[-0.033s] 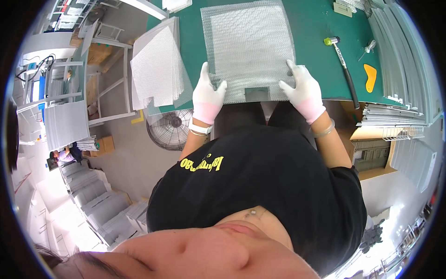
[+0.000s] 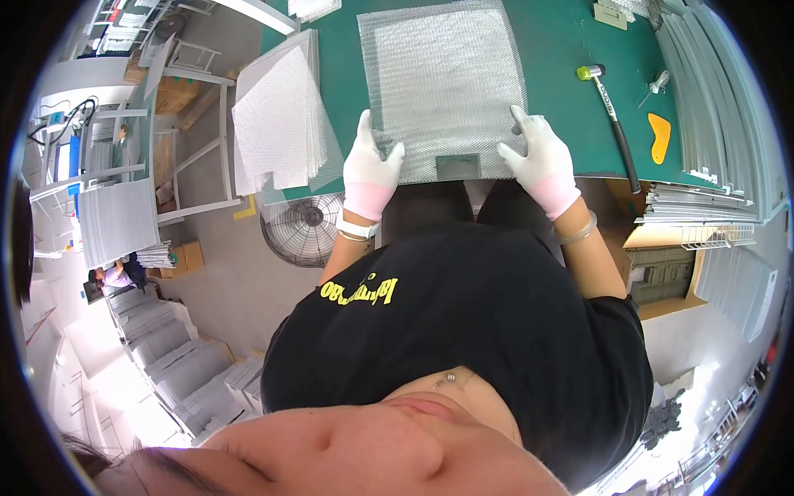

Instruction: Assembling metal mesh air filters into aluminum frames using metal clips and a power drill.

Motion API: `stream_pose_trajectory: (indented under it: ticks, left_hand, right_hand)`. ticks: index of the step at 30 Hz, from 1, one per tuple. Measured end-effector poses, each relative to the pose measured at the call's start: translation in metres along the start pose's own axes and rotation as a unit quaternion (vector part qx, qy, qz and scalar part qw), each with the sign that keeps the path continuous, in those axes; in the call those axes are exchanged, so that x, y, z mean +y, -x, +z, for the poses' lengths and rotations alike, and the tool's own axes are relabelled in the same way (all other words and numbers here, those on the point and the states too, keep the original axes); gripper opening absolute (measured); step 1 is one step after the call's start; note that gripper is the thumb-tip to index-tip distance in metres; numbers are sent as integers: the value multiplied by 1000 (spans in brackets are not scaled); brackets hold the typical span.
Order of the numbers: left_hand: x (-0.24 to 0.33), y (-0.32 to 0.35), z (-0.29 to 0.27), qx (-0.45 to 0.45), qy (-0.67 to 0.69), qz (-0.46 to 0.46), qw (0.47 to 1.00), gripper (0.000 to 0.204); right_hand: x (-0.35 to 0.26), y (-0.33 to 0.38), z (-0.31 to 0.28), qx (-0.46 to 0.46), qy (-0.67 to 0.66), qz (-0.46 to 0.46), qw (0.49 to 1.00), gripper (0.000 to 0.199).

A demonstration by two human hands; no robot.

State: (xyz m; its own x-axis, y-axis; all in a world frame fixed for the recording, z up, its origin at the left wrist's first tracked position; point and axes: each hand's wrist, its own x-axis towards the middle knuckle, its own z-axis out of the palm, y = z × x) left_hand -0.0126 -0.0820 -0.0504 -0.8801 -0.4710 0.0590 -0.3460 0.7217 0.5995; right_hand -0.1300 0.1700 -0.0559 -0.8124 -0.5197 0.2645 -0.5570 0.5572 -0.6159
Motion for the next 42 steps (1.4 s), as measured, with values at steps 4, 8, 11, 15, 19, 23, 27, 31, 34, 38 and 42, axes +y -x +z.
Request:
stream_pose_trajectory:
  ticks: [4, 8, 11, 15, 19, 23, 27, 31, 34, 38, 42]
  left_hand:
    - [-7, -1, 11, 20, -22, 33, 999, 78]
    - [-13, -3, 22, 0, -59, 16, 998, 81]
    - [-15, -2, 27, -6, -83, 11, 996, 81]
    - [-18, -2, 29, -4, -87, 15, 996, 80]
    - [-19, -3, 32, -11, -90, 12, 996, 80]
    - [-21, -4, 32, -15, -94, 16, 995, 81]
    - [-15, -5, 29, -26, -99, -14, 995, 80]
    - [-5, -9, 21, 26, -130, -52, 990, 68]
    - [-27, -6, 41, -17, -143, 114, 983, 45]
    - [-23, -1, 47, 38, -227, 141, 963, 45]
    - [-19, 2, 44, -63, -163, 109, 979, 51]
  right_hand:
    - [6, -1, 1, -21, 9, 13, 1000, 58]
    - [20, 1, 11, -42, 36, 12, 998, 59]
    - [22, 3, 16, -51, 62, 11, 997, 59]
    - [23, 3, 16, -70, 63, 33, 995, 60]
    - [23, 1, 15, -77, 60, 34, 995, 60]
    - [22, -1, 14, -91, 76, 43, 992, 60]
    - [11, -8, 6, -136, 136, 99, 976, 61]
    - [-14, -25, -10, -184, 188, 127, 956, 56]
    - [-35, -44, -3, -71, 105, -53, 991, 46]
    - [-112, -90, 56, -271, -207, -128, 931, 49]
    - [-149, -138, 149, -403, -71, -81, 909, 69]
